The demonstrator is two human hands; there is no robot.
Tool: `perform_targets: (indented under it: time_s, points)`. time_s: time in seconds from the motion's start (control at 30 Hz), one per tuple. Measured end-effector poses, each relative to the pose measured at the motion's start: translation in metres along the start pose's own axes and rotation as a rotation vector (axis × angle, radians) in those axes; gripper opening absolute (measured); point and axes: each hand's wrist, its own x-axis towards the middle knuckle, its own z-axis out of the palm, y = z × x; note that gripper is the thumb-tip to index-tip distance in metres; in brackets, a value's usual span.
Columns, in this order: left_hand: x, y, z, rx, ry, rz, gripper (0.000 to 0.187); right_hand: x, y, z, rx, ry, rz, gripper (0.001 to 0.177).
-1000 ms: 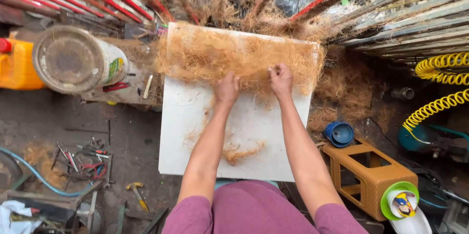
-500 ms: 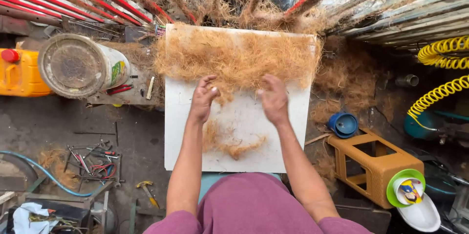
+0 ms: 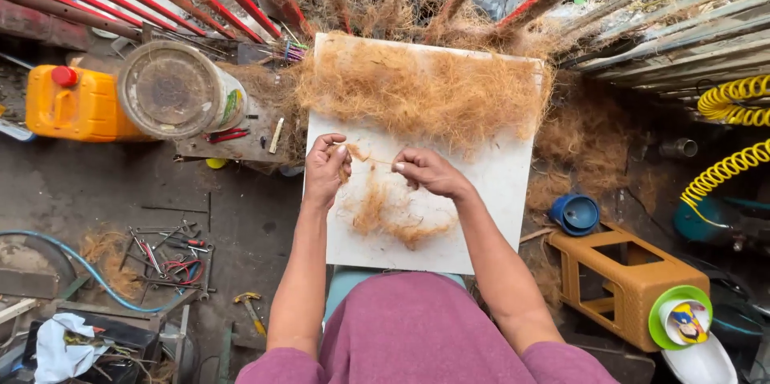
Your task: Manually spreading and thinning out coconut fiber on a flat surface to prepare a uniform sheet.
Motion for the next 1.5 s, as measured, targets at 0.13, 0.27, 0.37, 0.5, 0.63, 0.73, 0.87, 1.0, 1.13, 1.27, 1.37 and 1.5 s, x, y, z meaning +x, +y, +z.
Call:
perform_targets:
  time_s: [0.13, 0.27, 0.37, 0.5, 0.63, 0.73, 0.87, 1.0, 1.13, 1.27, 1.37, 1.5]
  points:
    - [-0.007, 0.007, 0.007, -0.049, 0.087, 0.025, 0.020, -0.007, 0.003, -0.008, -0.258, 0.070, -0.021, 0.011]
    - [-0.016, 0.010, -0.002, -0.091, 0.398, -0.004, 0.018, -0.012, 0.013, -0.028, -0.659, 0.378, -0.084, 0.012]
    - [-0.021, 0.009, -0.035, 0.032, 0.495, -0.016, 0.018, -0.006, 0.037, -0.083, -0.659, 0.566, -0.044, 0.021]
    - [-0.036, 0.003, -0.034, 0.329, 0.332, -0.197, 0.028, -0.020, -0.003, -0.073, 0.115, 0.478, 0.027, 0.037]
    - [-0.067, -0.040, -0.007, 0.661, -0.117, -0.348, 0.025, -0.022, 0.002, -0.056, 0.349, 0.476, -0.155, 0.050]
    - [-0.069, -0.055, 0.027, 0.742, -0.304, -0.319, 0.024, -0.029, -0.014, -0.041, 0.416, 0.464, -0.242, 0.060]
    - [-0.075, -0.007, 0.088, 0.431, -0.195, -0.247, 0.035, -0.037, -0.011, -0.019, 0.572, 0.573, -0.289, 0.027]
    - [-0.064, 0.024, 0.136, 0.337, -0.275, -0.093, 0.041, -0.047, -0.033, 0.010, 0.593, 0.657, -0.361, 0.015]
    - [-0.060, 0.034, 0.152, 0.401, -0.276, 0.023, 0.025, -0.047, -0.006, 0.006, 0.552, 0.655, -0.349, 0.022]
    - [-0.060, 0.015, 0.151, 0.332, -0.176, 0.028, 0.010, -0.061, -0.016, 0.001, 0.385, 0.699, -0.368, 0.021]
    - [-0.056, 0.001, 0.153, 0.204, -0.095, -0.086, 0.009, -0.073, -0.025, -0.004, 0.334, 0.683, -0.379, 0.034]
    - [-0.050, -0.013, 0.151, -0.050, -0.074, -0.214, 0.010, -0.097, -0.059, 0.014, -0.042, 0.366, -0.172, 0.095]
